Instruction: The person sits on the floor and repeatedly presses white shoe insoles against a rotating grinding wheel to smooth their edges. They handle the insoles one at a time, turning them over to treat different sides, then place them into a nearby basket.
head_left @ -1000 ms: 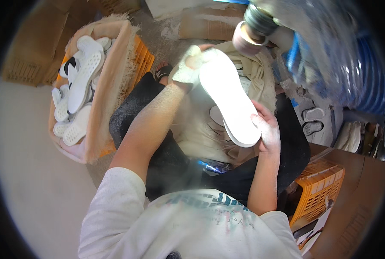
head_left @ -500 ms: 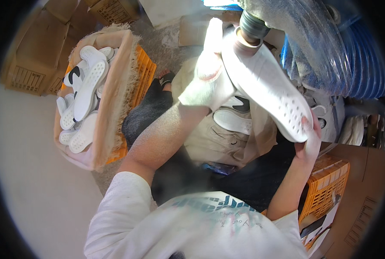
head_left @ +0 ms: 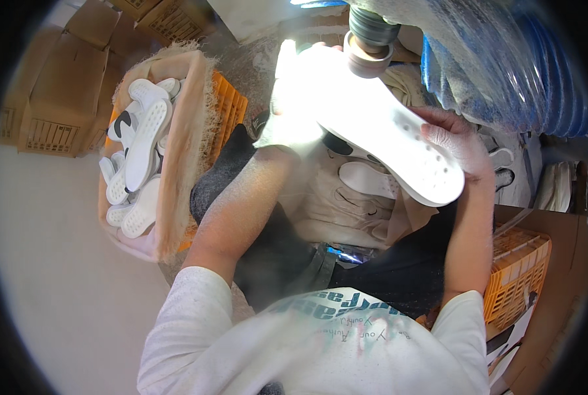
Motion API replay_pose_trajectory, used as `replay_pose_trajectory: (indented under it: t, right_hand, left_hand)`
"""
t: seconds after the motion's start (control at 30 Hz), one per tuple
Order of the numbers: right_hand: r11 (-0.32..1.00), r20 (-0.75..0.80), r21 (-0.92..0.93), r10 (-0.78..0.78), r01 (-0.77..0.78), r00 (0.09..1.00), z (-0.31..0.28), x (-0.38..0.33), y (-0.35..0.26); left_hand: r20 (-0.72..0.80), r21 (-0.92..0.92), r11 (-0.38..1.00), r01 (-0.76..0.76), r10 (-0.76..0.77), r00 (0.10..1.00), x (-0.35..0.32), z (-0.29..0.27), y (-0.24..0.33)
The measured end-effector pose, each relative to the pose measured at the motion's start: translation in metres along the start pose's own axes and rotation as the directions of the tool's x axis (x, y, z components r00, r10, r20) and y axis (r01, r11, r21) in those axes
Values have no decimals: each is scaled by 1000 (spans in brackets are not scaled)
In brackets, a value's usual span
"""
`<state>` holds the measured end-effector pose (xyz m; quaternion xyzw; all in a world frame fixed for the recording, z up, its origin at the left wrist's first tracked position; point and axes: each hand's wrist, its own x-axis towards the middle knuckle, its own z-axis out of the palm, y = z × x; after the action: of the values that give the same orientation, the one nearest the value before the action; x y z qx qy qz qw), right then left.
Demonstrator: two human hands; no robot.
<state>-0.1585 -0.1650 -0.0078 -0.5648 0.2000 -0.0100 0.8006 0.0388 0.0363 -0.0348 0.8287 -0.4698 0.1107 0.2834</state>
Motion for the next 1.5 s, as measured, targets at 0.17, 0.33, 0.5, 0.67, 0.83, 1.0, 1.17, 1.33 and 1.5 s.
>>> replay_pose_trajectory:
  t: [0.17, 0.33, 0.5, 0.67, 0.83, 1.0, 1.17, 1.33, 1.5]
  right_hand:
    - [911, -236, -411, -94, -11, 967, -24, -18, -46]
    - [700, -254, -714, -244, -11, 936, -38, -23, -77]
    - [516, -184, -857, -342, 20, 921, -38, -16, -88]
    - [442, -157, -896, -376, 28, 913, -44, -15, -85]
    - [549, -143, -834, -322, 61, 936, -55, -22, -74]
    - [839, -231, -544, -126, -21, 965, -45, -32, -54]
    - [903, -202, -414, -209, 110, 957, -30, -36, -53]
    - [598, -145, -801, -226, 20, 963, -40, -38, -88]
    - [543, -181, -840, -241, -22, 953, -34, -39, -103]
  left_hand:
    - [108, -114, 993, 19, -6, 994, 3, -16, 30]
    - [218, -885, 389, 257, -143, 965, -4, -31, 69]
    - [193, -883, -446, 146, -61, 979, -2, -13, 61]
    - [235, -563, -800, 209, 87, 968, 1, 0, 48]
    - [298, -778, -590, 216, -44, 953, -4, -14, 56]
    - [415, -636, -717, 285, -6, 910, 8, -14, 57]
    - [342, -686, -691, 228, -29, 939, 9, -4, 56]
    - [338, -763, -609, 217, -88, 937, 3, 2, 58]
    - [346, -810, -539, 232, -120, 931, -6, 6, 63]
